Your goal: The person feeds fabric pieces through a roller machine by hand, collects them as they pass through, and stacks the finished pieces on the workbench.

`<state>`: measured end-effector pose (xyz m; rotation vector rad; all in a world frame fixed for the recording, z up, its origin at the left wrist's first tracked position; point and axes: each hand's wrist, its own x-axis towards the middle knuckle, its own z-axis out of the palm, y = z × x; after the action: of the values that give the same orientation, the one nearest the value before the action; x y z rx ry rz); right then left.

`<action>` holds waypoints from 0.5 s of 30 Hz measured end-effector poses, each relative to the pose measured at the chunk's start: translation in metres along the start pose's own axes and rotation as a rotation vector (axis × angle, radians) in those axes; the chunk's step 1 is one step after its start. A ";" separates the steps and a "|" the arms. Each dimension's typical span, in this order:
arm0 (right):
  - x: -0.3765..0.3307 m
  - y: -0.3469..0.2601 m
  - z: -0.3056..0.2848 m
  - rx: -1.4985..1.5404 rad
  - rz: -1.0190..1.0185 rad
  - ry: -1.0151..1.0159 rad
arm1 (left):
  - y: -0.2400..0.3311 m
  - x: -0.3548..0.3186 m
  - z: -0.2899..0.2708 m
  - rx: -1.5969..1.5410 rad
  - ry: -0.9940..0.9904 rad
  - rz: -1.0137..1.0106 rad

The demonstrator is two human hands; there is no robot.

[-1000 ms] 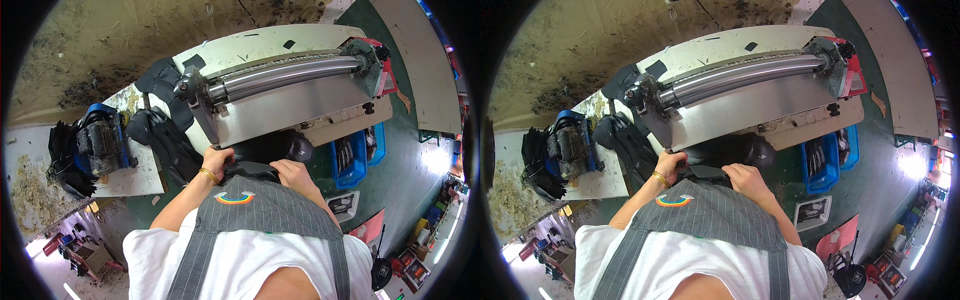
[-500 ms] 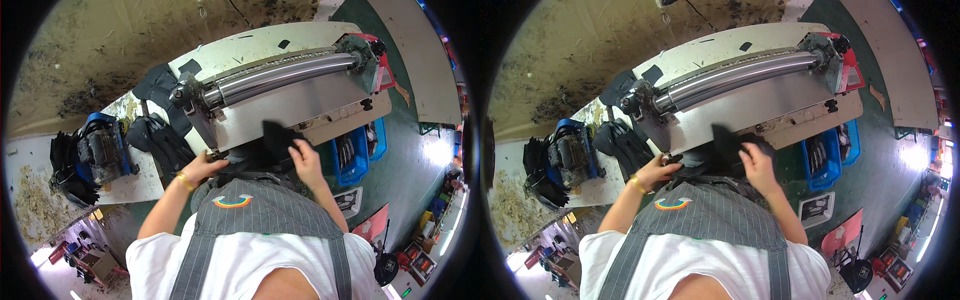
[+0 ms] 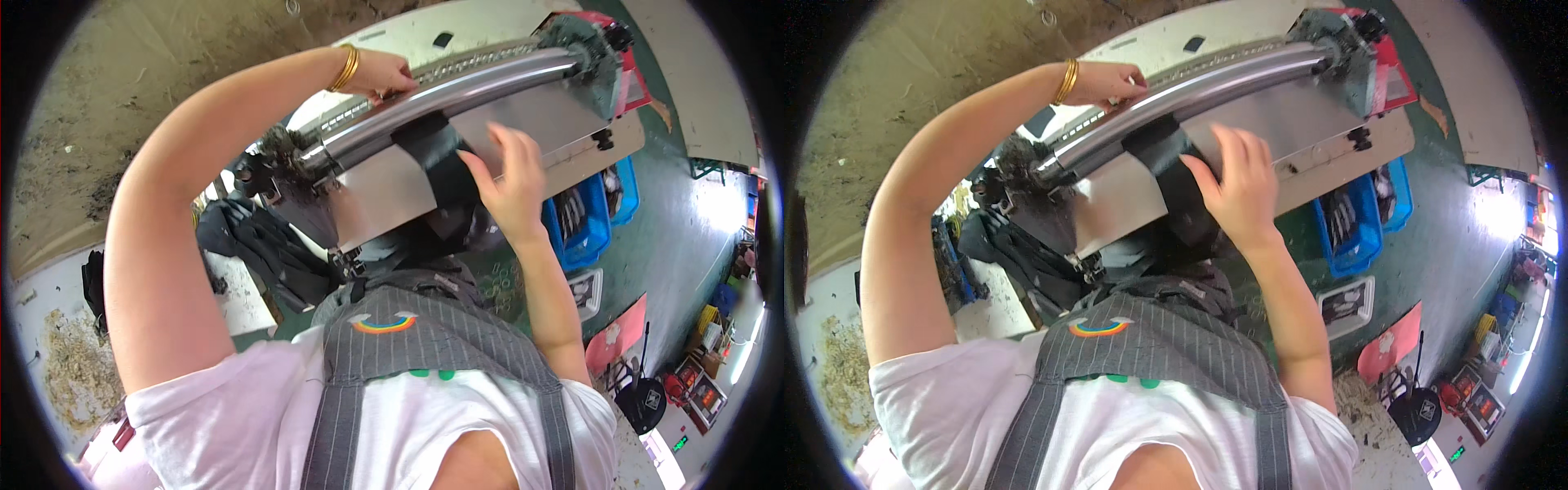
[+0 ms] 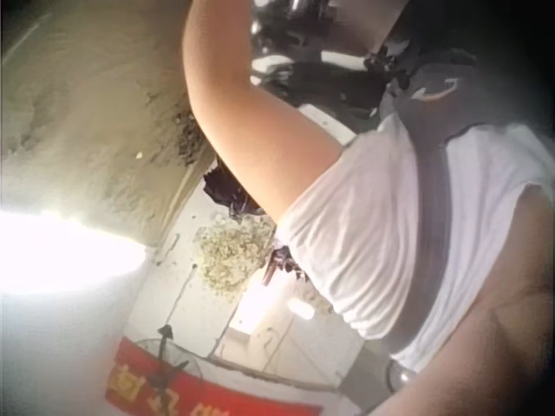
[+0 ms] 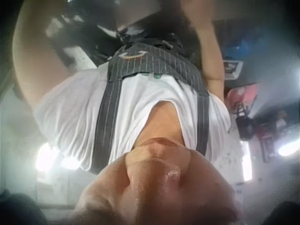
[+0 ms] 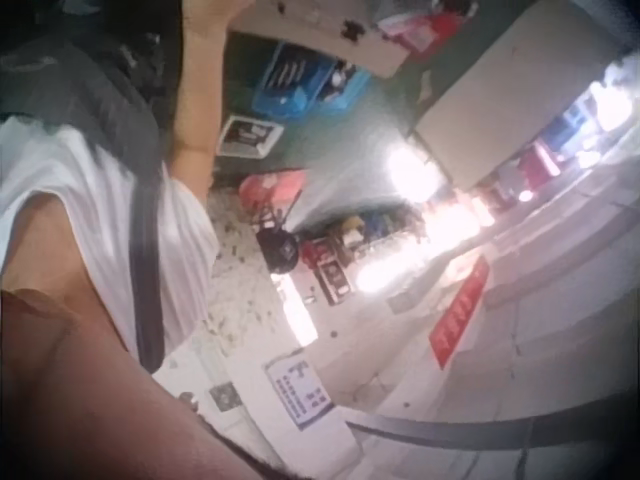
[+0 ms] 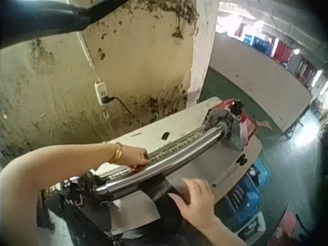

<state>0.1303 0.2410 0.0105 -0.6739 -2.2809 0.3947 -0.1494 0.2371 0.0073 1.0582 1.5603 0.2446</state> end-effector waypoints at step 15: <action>-0.153 0.019 0.128 0.099 -0.217 -1.018 | 0.081 -0.106 -0.070 0.523 0.675 0.350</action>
<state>0.1390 0.1587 -0.1722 -0.1448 -3.2033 0.8829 -0.1801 0.2329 0.1550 1.7920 2.0938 0.4849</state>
